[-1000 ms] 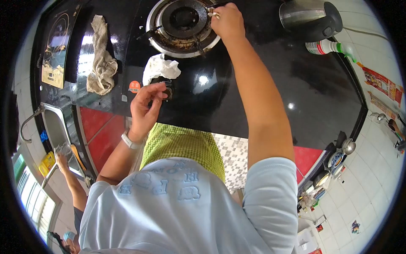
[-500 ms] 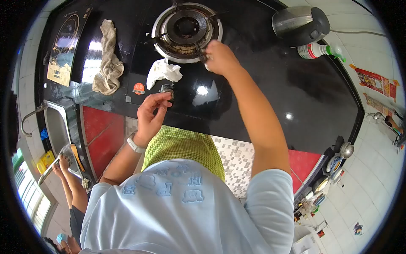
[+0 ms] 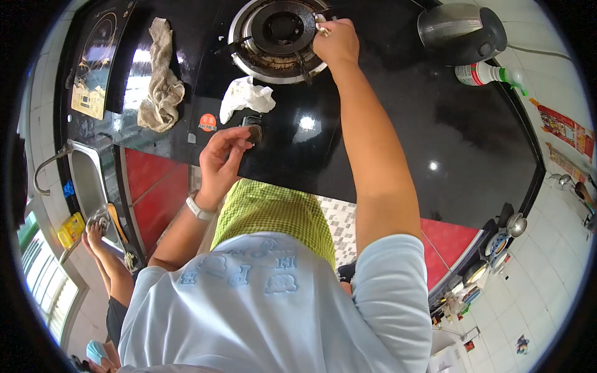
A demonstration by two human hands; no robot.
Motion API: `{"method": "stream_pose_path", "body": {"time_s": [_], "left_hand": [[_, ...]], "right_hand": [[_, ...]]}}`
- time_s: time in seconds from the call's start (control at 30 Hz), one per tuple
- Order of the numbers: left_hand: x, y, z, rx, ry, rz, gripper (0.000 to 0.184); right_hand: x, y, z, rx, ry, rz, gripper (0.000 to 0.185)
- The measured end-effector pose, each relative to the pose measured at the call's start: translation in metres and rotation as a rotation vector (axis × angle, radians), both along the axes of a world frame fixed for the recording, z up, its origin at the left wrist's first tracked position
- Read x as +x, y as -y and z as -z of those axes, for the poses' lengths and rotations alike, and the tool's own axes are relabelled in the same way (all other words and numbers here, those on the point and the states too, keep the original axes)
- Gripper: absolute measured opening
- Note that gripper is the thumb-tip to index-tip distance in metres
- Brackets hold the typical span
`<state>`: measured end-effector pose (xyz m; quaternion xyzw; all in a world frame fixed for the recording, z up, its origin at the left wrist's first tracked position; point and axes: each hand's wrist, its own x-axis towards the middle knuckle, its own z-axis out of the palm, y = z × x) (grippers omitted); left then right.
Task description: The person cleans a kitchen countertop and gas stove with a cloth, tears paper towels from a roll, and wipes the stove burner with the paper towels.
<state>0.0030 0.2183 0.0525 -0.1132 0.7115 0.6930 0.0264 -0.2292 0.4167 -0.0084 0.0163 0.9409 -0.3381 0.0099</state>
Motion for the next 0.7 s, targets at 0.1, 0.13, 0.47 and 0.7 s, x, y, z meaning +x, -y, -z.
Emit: {"method": "stream_pose_path", "body": {"time_s": [0.1,0.13,0.47,0.7], "left_hand": [[0.002,-0.007,0.007,0.026,0.032,-0.001,0.020],[0.003,-0.009,0.006,0.026,0.031,-0.001,0.020],[-0.010,-0.013,-0.011,-0.033,-0.002,0.085,0.021],[-0.003,0.001,0.001,-0.001,0.011,0.029,0.021]], "right_hand": [[0.016,-0.006,-0.005,-0.028,0.017,-0.085,0.016],[0.015,-0.006,-0.006,-0.026,0.025,-0.091,0.016],[0.014,-0.027,-0.012,-0.143,0.163,-0.654,0.020],[-0.005,-0.029,-0.005,-0.123,0.051,-0.052,0.028]]}}
